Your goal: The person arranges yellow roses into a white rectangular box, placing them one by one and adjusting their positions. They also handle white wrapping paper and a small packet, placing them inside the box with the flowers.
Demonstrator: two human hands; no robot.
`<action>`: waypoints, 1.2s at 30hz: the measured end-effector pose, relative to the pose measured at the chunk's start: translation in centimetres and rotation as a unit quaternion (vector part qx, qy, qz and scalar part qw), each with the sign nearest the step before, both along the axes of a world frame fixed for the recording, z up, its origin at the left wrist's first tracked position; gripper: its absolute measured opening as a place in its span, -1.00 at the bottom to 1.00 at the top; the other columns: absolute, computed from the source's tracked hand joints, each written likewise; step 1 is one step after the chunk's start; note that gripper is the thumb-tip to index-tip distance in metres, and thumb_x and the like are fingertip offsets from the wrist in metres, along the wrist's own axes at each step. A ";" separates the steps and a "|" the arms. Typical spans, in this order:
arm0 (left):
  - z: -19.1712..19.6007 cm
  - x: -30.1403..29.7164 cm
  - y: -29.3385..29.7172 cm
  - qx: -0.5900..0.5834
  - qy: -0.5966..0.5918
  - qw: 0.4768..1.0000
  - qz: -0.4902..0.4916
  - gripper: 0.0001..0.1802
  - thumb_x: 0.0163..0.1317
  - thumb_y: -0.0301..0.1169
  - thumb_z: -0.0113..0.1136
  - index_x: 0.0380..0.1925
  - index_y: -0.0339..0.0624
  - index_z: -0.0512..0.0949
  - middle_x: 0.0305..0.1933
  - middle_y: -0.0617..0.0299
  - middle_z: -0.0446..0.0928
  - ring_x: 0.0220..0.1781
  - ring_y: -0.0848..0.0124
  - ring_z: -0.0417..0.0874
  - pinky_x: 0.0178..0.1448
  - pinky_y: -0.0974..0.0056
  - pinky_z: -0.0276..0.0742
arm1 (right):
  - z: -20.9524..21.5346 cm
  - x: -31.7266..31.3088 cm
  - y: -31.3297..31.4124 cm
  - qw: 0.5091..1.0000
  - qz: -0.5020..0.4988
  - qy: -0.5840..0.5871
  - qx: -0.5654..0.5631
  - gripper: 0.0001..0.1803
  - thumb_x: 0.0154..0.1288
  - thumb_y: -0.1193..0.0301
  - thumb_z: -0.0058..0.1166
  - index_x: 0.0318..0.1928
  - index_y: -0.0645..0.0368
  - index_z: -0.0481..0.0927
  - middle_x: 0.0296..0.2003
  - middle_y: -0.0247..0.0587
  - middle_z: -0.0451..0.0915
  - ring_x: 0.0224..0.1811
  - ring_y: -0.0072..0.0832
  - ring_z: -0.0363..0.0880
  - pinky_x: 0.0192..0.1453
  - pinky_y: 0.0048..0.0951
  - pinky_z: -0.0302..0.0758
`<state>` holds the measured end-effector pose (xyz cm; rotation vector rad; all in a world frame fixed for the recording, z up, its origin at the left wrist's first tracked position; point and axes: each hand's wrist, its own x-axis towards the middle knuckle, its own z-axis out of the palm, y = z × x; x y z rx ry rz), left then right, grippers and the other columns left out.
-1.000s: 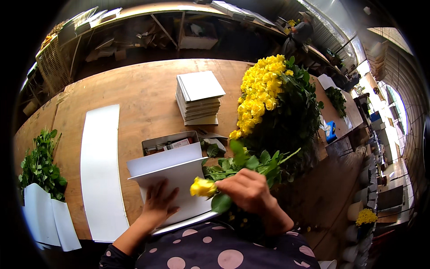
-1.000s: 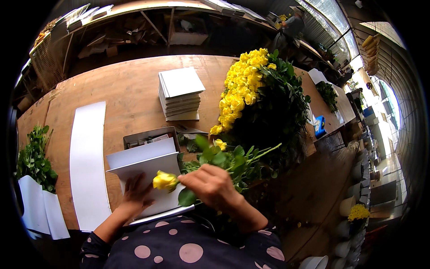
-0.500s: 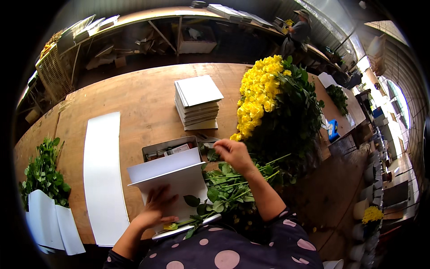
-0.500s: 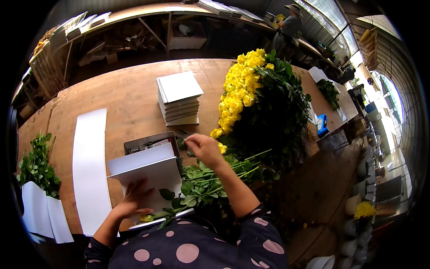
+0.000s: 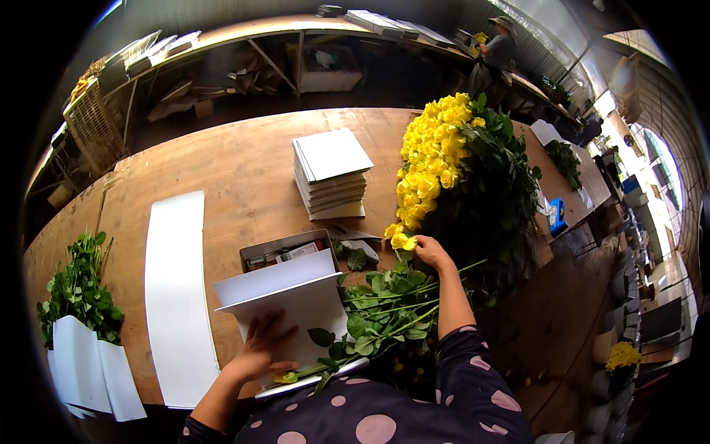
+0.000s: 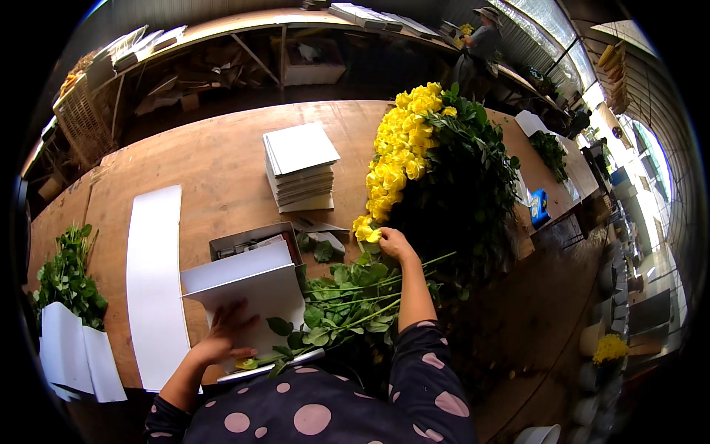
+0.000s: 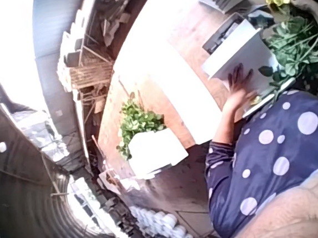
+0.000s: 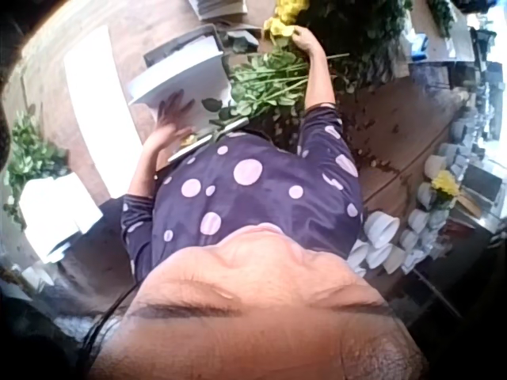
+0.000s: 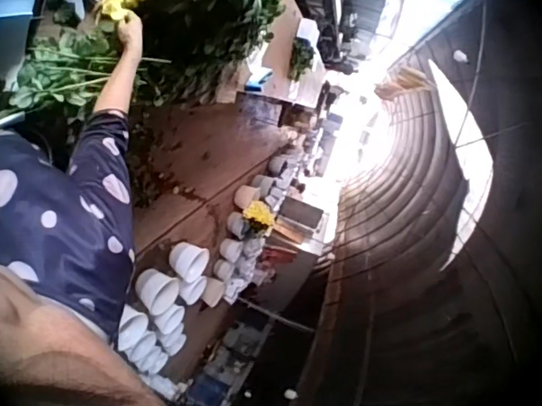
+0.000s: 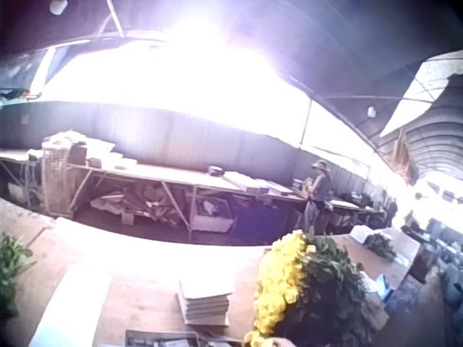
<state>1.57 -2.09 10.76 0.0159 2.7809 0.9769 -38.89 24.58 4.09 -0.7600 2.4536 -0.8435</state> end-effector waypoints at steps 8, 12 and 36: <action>-0.2 0.3 0.0 -0.014 -0.004 1.000 -0.002 -0.23 -0.06 0.12 0.10 0.16 0.02 0.28 0.34 -0.03 -0.08 0.39 0.09 -0.16 0.36 -0.07 -0.38 | 10.9 5.8 4.7 0.959 -0.012 -0.134 -0.248 -0.66 0.22 0.28 0.03 -0.10 0.27 0.46 -0.26 -0.42 0.45 -0.22 -0.67 0.40 -0.09 -0.63 0.34; 0.1 0.4 0.1 -0.024 0.007 1.000 0.000 -0.23 -0.06 0.11 0.11 0.15 0.00 0.29 0.34 -0.04 -0.06 0.39 0.09 -0.15 0.36 -0.08 -0.38 | 13.7 8.3 6.1 0.918 0.011 -0.173 -0.357 -0.61 0.13 0.21 0.13 -0.16 0.26 0.48 -0.25 -0.39 0.46 -0.20 -0.59 0.44 -0.08 -0.57 0.36; -0.9 0.4 0.1 -0.004 0.013 1.000 0.006 -0.20 -0.16 0.03 0.24 0.10 -0.12 0.33 0.32 -0.06 -0.04 0.39 0.10 -0.18 0.37 -0.04 -0.39 | 24.2 17.1 0.1 0.919 -0.101 0.249 -0.288 -0.48 0.12 0.22 0.14 -0.02 0.34 0.38 -0.34 -0.27 0.51 -0.40 -0.69 0.41 -0.33 -0.68 0.35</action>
